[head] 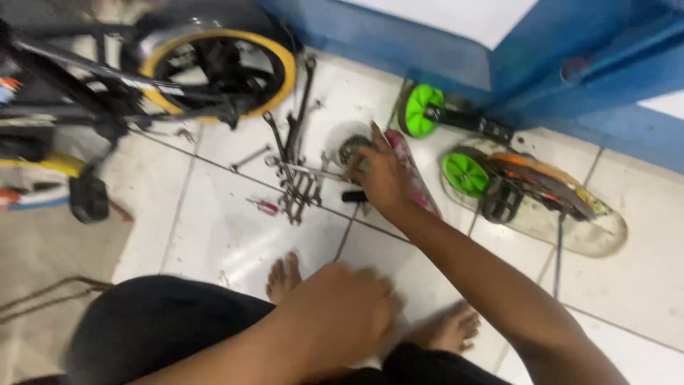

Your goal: The person sits on the floor and handles a small metal part, then moves a glass jar and a skateboard to clear the workspace. They pick up a screwdriver and a wrench from the floor and use the screwdriver to work on the bicycle's pedal area.

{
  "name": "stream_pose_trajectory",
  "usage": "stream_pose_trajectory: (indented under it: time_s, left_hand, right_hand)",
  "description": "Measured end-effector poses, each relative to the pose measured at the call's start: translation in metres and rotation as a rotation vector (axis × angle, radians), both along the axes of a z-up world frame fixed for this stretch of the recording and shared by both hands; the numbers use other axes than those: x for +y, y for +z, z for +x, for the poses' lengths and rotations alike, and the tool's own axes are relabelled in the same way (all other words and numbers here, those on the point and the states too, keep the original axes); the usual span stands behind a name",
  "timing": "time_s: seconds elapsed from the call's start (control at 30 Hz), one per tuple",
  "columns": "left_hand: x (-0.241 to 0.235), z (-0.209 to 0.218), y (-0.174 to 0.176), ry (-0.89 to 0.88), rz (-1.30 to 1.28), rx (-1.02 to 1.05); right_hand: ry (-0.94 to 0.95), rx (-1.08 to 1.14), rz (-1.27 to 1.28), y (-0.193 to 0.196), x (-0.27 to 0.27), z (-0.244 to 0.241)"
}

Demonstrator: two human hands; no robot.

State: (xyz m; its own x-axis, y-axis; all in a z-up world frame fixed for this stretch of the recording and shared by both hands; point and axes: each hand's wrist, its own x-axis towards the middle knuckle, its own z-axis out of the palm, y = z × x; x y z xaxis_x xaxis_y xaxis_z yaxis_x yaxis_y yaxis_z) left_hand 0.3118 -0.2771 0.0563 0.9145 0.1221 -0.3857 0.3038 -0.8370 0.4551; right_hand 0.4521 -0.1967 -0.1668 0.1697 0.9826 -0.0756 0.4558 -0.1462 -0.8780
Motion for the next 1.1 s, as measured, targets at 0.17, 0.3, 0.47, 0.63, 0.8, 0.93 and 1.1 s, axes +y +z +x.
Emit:
stream_pose_trajectory:
  time_s: [0.17, 0.3, 0.47, 0.63, 0.8, 0.93, 1.1]
  left_hand:
    - [0.065, 0.021, -0.088, -0.12, 0.364, 0.464]
    - [0.074, 0.034, -0.088, -0.051, 0.435, 0.83]
    - [0.07, 0.035, -0.16, -0.135, 0.336, 0.67]
    - [0.06, 0.074, -0.101, -0.238, 0.359, 0.693]
    - [0.067, 0.124, -0.1, -0.037, 0.319, 0.369]
    - [0.07, 0.147, -0.1, 0.254, 0.137, 0.034]
    - [0.07, 0.172, -0.057, 0.417, -0.154, 0.021]
  right_hand:
    - [0.029, -0.119, -0.358, 0.034, 0.005, 0.005]
    - [0.012, -0.247, -0.446, 0.046, -0.004, 0.007]
    - [0.071, -0.425, -0.276, 0.053, -0.03, 0.007]
    - [0.016, -0.541, -0.049, 0.07, -0.067, 0.036]
    - [-0.105, -0.846, 0.107, 0.097, -0.114, 0.075]
    - [-0.317, -1.072, 0.15, 0.118, -0.163, 0.105]
    - [-0.522, -0.747, -0.078, 0.139, -0.178, 0.133]
